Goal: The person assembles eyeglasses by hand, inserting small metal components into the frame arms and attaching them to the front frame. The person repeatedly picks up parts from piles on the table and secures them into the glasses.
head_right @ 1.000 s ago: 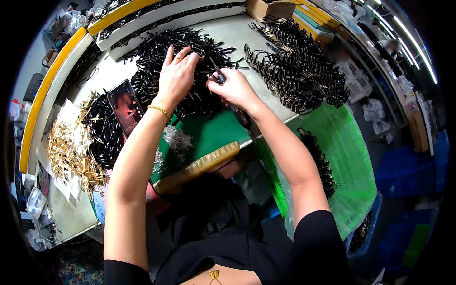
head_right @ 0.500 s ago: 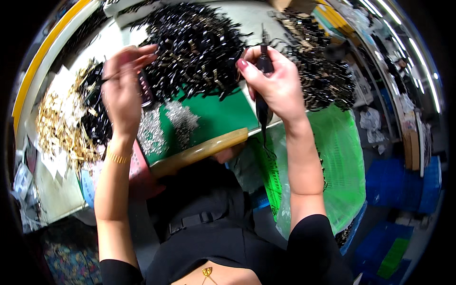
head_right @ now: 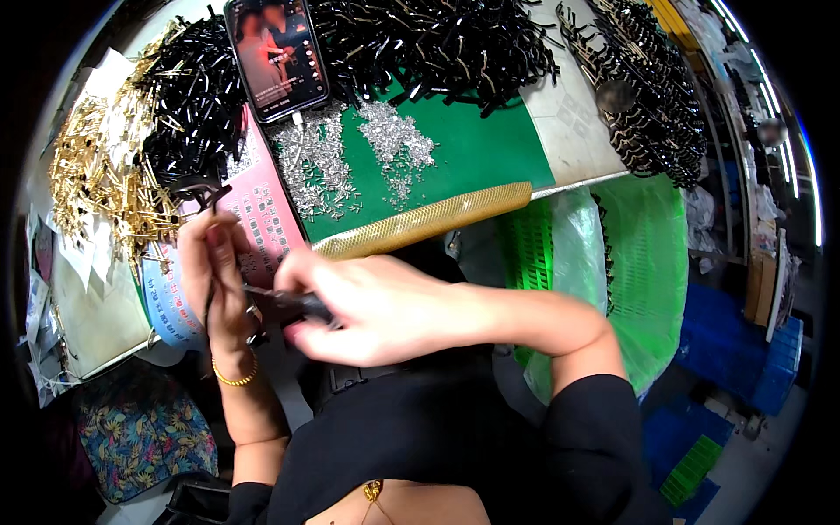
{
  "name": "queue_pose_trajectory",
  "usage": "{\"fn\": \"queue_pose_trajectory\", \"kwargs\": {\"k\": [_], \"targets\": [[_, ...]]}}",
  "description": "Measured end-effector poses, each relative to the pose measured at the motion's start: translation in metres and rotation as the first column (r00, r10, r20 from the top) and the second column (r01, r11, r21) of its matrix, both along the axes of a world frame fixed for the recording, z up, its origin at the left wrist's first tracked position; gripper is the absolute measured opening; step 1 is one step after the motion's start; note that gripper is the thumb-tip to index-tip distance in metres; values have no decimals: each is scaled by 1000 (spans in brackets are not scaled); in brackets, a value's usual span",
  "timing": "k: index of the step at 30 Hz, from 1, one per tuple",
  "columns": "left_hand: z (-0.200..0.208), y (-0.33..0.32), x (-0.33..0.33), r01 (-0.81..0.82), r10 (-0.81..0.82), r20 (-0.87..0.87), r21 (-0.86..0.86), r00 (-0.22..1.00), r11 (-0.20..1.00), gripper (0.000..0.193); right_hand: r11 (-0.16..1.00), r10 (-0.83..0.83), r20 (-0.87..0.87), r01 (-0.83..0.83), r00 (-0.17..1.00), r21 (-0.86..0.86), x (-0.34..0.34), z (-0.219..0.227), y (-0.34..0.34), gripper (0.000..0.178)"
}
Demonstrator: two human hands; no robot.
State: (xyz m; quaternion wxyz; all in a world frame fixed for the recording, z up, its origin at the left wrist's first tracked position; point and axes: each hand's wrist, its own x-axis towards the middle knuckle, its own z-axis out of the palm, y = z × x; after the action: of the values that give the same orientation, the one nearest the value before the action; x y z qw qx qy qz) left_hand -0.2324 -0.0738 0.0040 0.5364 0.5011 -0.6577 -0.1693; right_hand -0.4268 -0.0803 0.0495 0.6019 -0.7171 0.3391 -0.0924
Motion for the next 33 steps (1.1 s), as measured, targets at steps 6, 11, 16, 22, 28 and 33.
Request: {"fn": "queue_pose_trajectory", "kwargs": {"k": [6,11,16,22,28,33], "targets": [[-18,-19,12,325,-285,554,27,782,945,27,686,-201,-469,-218,860,-694,-60,12,-18,32],[-14,-14,12,154,-142,190,-54,971,987,16,677,-159,-554,-318,817,-664,-56,7,-28,47],[-8,8,14,-214,287,-481,202,829,956,30,706,-137,-577,-330,805,-627,-55,6,-31,46],[-15,6,14,-268,394,-525,303,755,915,28,708,-128,-576,-332,807,-623,-51,4,-33,49],[-1,-25,14,-57,278,-515,404,811,913,20,693,-114,-639,-400,760,-599,-46,5,-33,62],[1,-9,5,134,176,-387,653,905,745,13,804,-114,-590,-275,799,-528,-45,14,-34,60]]}}
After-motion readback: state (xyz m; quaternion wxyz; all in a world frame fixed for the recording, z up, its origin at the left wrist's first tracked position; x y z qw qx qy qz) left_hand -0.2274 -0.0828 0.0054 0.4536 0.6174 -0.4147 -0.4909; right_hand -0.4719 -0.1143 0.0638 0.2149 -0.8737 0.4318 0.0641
